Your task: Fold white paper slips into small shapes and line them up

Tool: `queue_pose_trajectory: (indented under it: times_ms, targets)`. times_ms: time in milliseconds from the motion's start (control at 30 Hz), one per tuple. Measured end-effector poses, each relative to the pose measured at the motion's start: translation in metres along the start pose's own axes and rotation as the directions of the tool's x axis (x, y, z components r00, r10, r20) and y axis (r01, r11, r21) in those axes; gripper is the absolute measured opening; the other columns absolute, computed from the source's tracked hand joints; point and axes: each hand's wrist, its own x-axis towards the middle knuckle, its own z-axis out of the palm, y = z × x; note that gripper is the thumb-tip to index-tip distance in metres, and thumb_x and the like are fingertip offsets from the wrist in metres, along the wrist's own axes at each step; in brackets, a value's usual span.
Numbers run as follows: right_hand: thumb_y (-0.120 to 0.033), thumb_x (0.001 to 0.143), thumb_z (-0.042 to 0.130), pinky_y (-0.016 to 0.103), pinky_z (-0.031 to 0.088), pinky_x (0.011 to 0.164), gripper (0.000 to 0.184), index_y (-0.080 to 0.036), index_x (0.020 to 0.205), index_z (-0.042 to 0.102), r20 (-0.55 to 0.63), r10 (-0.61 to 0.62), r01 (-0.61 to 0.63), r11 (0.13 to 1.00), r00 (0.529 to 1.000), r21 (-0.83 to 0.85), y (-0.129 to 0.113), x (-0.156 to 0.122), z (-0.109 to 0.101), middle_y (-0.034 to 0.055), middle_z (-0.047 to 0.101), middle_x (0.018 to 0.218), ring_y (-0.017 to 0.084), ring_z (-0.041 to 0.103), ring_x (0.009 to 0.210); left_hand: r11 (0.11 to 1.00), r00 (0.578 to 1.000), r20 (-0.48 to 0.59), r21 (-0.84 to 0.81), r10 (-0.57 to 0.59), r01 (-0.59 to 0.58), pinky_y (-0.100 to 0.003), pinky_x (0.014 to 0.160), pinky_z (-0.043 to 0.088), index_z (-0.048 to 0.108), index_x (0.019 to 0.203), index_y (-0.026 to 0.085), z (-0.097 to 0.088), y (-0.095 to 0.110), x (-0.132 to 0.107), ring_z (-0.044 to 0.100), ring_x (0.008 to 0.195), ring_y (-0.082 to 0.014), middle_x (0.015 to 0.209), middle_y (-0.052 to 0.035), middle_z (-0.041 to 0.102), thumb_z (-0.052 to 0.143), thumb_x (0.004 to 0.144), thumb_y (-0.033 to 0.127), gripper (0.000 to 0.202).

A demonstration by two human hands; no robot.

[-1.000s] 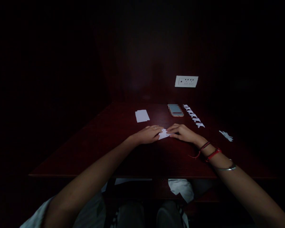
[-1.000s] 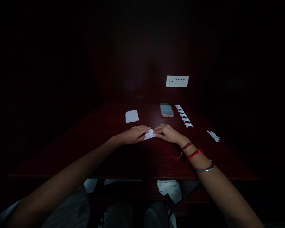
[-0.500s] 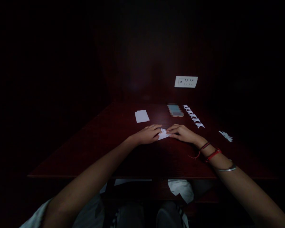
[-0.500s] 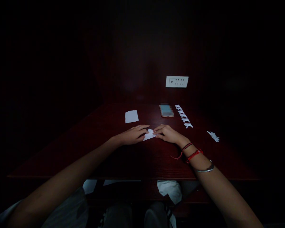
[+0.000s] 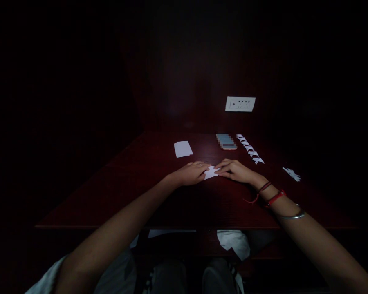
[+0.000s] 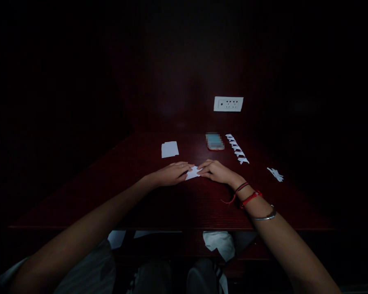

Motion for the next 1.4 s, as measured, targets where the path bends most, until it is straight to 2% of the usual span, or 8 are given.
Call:
queue_pose_trajectory:
  times_ms: [167,333,500,867,1233,1400]
  targets:
    - [-0.025,0.076,0.043,0.031,0.035,0.083,0.023,-0.022,0.094,0.058,0.011,0.005,-0.005,1.0,1.0,-0.008,-0.0002,0.0,-0.0001,0.0035,0.057,0.097,0.013,0.048,0.09,1.0,1.0,0.0,0.005,0.012,-0.012,-0.032,0.088,0.027,0.035,0.114,0.021,0.0,-0.0003,0.0,0.033,0.109,-0.0176,0.119,-0.0029,0.038,0.031,0.08,0.024,0.034]
    - [-0.025,0.076,0.043,0.029,0.037,0.08,0.023,-0.02,0.092,0.059,0.001,-0.007,0.007,1.0,1.0,-0.008,0.0007,0.0004,0.0007,0.0047,0.057,0.097,0.014,0.048,0.089,0.998,0.998,0.062,0.063,0.006,-0.01,-0.031,0.089,0.025,0.028,0.119,0.024,-0.0015,0.0003,-0.0004,0.029,0.111,-0.0163,0.123,0.0005,0.033,0.028,0.081,0.023,0.038]
    - [-0.024,0.076,0.044,0.029,0.036,0.081,0.023,-0.02,0.092,0.059,0.006,-0.017,0.017,1.0,1.0,-0.013,0.0001,0.0006,0.0005,0.0045,0.057,0.097,0.014,0.048,0.089,0.996,0.997,0.079,0.089,0.009,-0.016,-0.031,0.089,0.024,0.027,0.119,0.025,-0.0022,0.0,-0.0002,0.028,0.111,-0.0158,0.124,0.0014,0.032,0.027,0.081,0.024,0.039]
    - [-0.026,0.075,0.046,0.028,0.038,0.078,0.023,-0.018,0.092,0.059,-0.074,0.036,-0.033,0.998,0.997,0.049,-0.0051,0.0016,0.0002,0.0046,0.06,0.089,0.014,0.051,0.084,0.995,0.999,0.052,0.104,-0.002,-0.003,-0.03,0.09,0.024,0.029,0.119,0.025,-0.0015,0.0012,-0.0003,0.029,0.11,-0.0154,0.123,0.0022,0.033,0.028,0.08,0.024,0.038]
    - [-0.026,0.075,0.045,0.027,0.038,0.077,0.022,-0.017,0.088,0.06,-0.052,0.022,-0.02,0.999,0.998,0.033,-0.0047,0.0018,0.0004,0.0048,0.06,0.087,0.013,0.052,0.083,0.994,0.998,0.07,0.109,0.006,-0.013,-0.029,0.088,0.025,0.031,0.117,0.023,-0.0038,0.0048,0.0013,0.03,0.11,-0.0152,0.124,0.0015,0.033,0.029,0.08,0.022,0.037]
    - [-0.027,0.076,0.044,0.027,0.037,0.079,0.023,-0.017,0.088,0.06,-0.067,0.026,-0.022,0.999,0.997,0.048,-0.0034,0.0015,0.0005,0.0044,0.061,0.087,0.013,0.052,0.082,0.994,0.999,0.047,0.104,0.021,-0.026,-0.029,0.088,0.025,0.032,0.116,0.024,-0.0022,0.0032,0.0009,0.03,0.11,-0.0148,0.124,0.001,0.033,0.029,0.08,0.023,0.037]
